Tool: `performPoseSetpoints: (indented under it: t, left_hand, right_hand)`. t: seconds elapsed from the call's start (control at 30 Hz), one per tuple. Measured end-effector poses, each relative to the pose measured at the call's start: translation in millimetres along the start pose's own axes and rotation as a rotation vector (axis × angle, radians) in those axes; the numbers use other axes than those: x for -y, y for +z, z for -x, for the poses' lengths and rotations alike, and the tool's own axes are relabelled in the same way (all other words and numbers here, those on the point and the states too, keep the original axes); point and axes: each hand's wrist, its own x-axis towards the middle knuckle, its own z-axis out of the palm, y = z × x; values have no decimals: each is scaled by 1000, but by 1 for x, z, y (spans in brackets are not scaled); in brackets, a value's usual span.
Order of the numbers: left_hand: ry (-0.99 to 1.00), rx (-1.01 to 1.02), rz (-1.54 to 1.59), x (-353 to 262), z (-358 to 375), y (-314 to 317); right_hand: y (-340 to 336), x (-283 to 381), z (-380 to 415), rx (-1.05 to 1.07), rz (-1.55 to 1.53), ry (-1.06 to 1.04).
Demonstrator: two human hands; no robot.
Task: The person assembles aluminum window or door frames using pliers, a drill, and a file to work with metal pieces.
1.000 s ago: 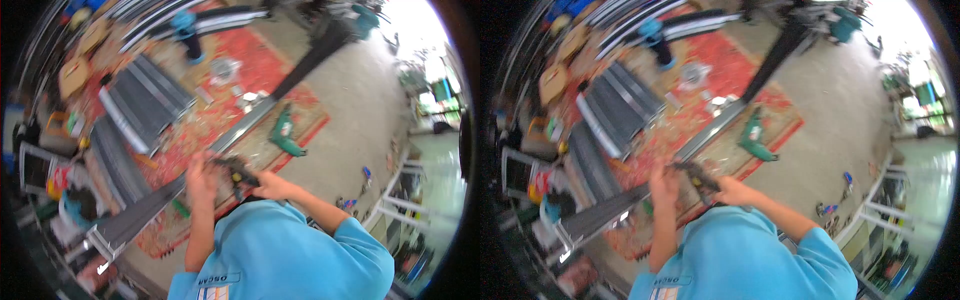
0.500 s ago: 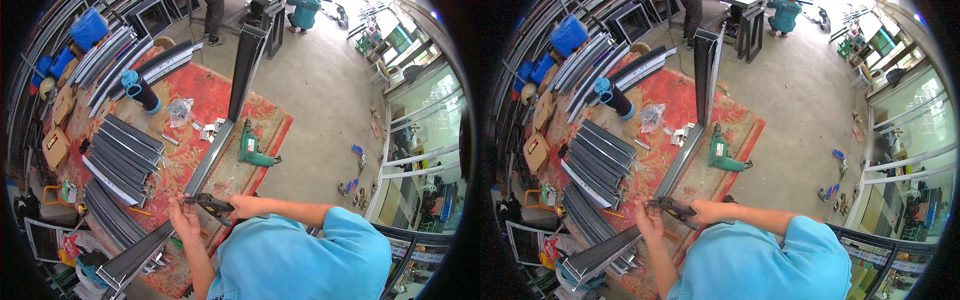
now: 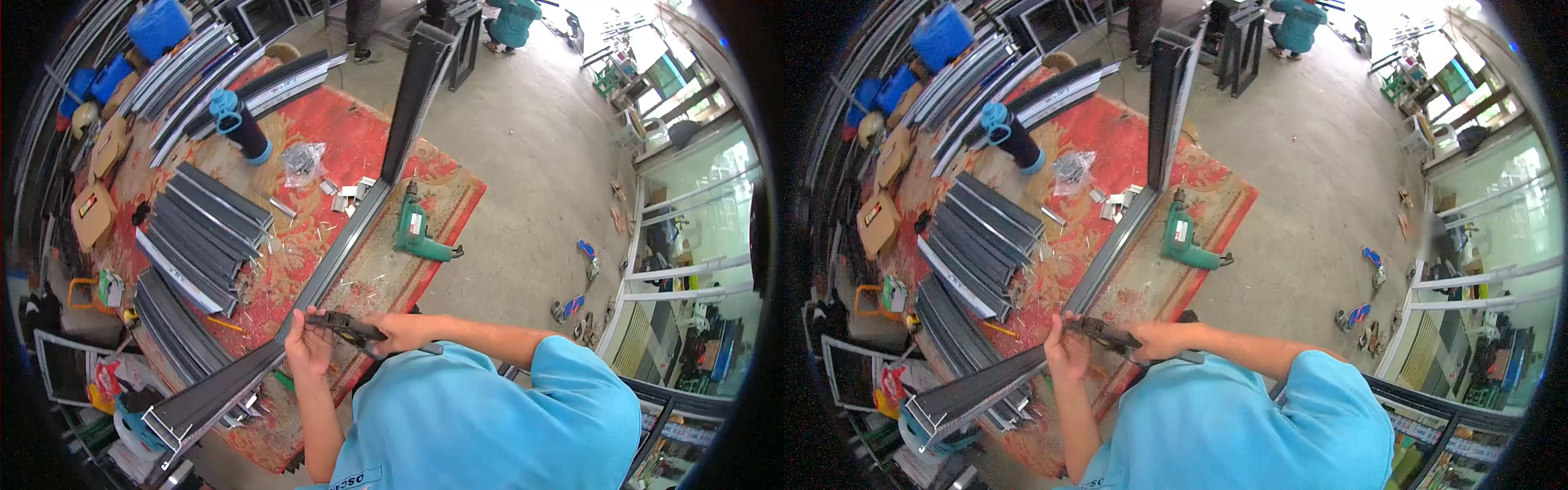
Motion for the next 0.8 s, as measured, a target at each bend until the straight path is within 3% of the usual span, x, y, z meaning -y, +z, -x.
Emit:
performPoseSetpoints:
  t: [0.07, 0.13, 0.3, 0.37, 0.43, 0.47, 0.53, 0.57, 0.63, 0.67, 0.73, 0.8]
  left_hand:
    - [-85, 14, 104, 0, -1, -5]
    - [-77, 17, 123, 1, -9, -29]
    - [-56, 51, 44, 4, 8, -41]
    - [19, -65, -59, 22, 24, -63]
    - [41, -232, -747, 30, 54, -93]
    - [51, -195, -890, 36, 64, -135]
    - [2, -367, -1017, 35, 94, -169]
    - [102, -428, -1030, 32, 105, -177]
    - [277, -527, -1058, 16, 114, -178]
    - [360, -554, -1067, 6, 110, -179]
    - [274, -531, -1531, -21, 102, -211]
    - [299, -621, -1617, -47, 90, -155]
  right_hand:
    - [7, -9, -9, -82, 106, -101]
    - [5, -3, -19, 37, -86, -10]
    - [14, 1, -32, 25, -61, 66]
    - [21, -9, -41, 58, -97, 101]
    - [23, -12, -45, -34, -62, 21]
    - [34, -29, -51, -168, -49, -24]
    - [51, -44, -61, -335, 6, -41]
    - [46, -37, -65, -374, 61, -14]
    - [26, -12, -73, -121, -249, 346]
    - [27, -12, -78, -145, -276, 287]
    - [34, -22, -89, -137, -312, 220]
    - [41, -33, -99, -216, -386, 267]
